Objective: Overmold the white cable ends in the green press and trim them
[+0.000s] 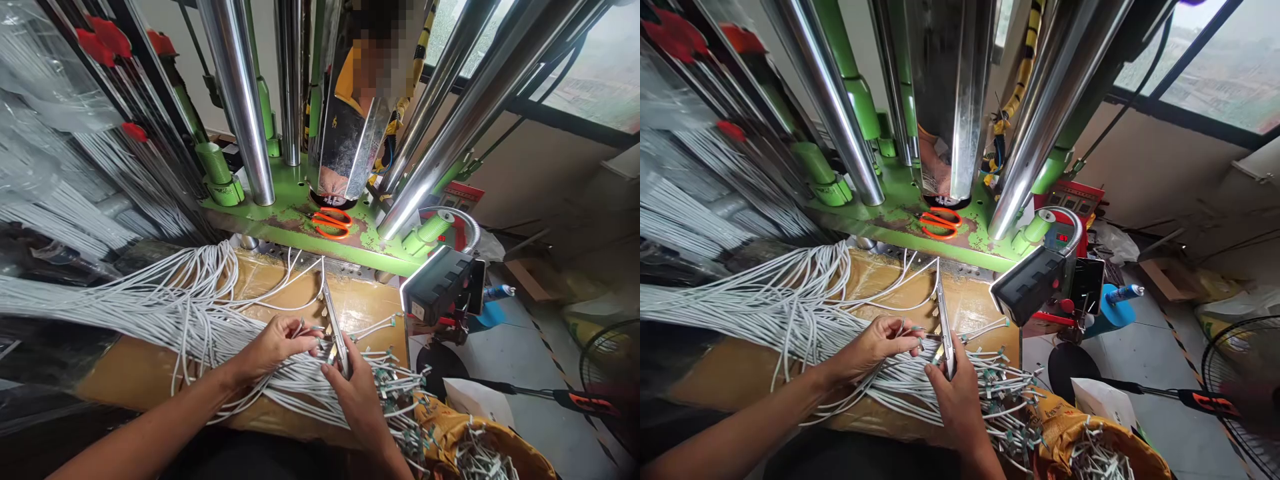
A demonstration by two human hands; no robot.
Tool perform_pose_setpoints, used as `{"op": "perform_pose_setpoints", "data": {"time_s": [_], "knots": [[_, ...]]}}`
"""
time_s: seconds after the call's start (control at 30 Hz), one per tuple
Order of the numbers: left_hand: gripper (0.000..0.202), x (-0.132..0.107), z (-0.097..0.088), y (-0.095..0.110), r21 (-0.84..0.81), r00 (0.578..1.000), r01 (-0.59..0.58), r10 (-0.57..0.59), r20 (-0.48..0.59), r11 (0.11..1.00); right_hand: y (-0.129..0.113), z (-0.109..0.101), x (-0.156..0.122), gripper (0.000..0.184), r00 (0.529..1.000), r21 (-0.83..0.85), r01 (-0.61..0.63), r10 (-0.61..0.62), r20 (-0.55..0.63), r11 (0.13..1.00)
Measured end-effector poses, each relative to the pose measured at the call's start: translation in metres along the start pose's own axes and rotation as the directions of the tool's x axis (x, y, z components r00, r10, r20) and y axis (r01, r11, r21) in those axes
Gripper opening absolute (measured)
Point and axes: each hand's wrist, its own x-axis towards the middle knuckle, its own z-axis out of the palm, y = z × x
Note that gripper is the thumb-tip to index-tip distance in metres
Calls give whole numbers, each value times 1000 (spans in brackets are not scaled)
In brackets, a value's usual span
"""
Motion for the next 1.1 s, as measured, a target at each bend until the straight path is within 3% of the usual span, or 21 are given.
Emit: {"op": "perform_pose_setpoints", "data": {"time_s": [0.1, 0.17, 0.23, 0.33, 0.37, 0.43, 0.67, 0.93, 1.0, 1.1], "knots": [[18, 0, -1, 0, 267, 998, -68, 65, 19, 961, -1, 0, 0, 67, 1000, 10, -9, 9, -1, 1000], [20, 2, -1, -6, 435, 977, -214, 204, 70, 875, -2, 0, 0, 69, 1000, 21, -20, 20, 3, 1000], [27, 4, -1, -15, 554, 904, -410, 405, 139, 725, -2, 1, 0, 71, 999, 30, -32, 32, 4, 999], [32, 8, 0, -28, 644, 749, -597, 620, 234, 478, -3, 2, 1, 72, 999, 42, -35, 35, 5, 998], [32, 9, 0, -32, 653, 718, -622, 648, 256, 431, -3, 2, 1, 72, 999, 43, -32, 32, 5, 999], [32, 9, 0, -36, 668, 699, -635, 656, 283, 388, -2, 2, 2, 72, 1000, 42, -27, 27, 5, 999], [35, 5, -3, -38, 697, 694, -638, 637, 336, 327, -1, 1, 2, 67, 1000, 56, -15, 15, 2, 998], [36, 11, -1, -39, 668, 710, -624, 651, 267, 406, -4, -1, 1, 59, 999, 5, 44, -44, 5, 999], [33, 12, 1, -35, 639, 751, -596, 619, 229, 486, -5, -2, 1, 56, 998, 5, 54, -54, 16, 999], [19, 10, 2, -26, 568, 887, -402, 459, 47, 719, -4, -3, 2, 56, 999, 38, 37, -37, -2, 999]]}}
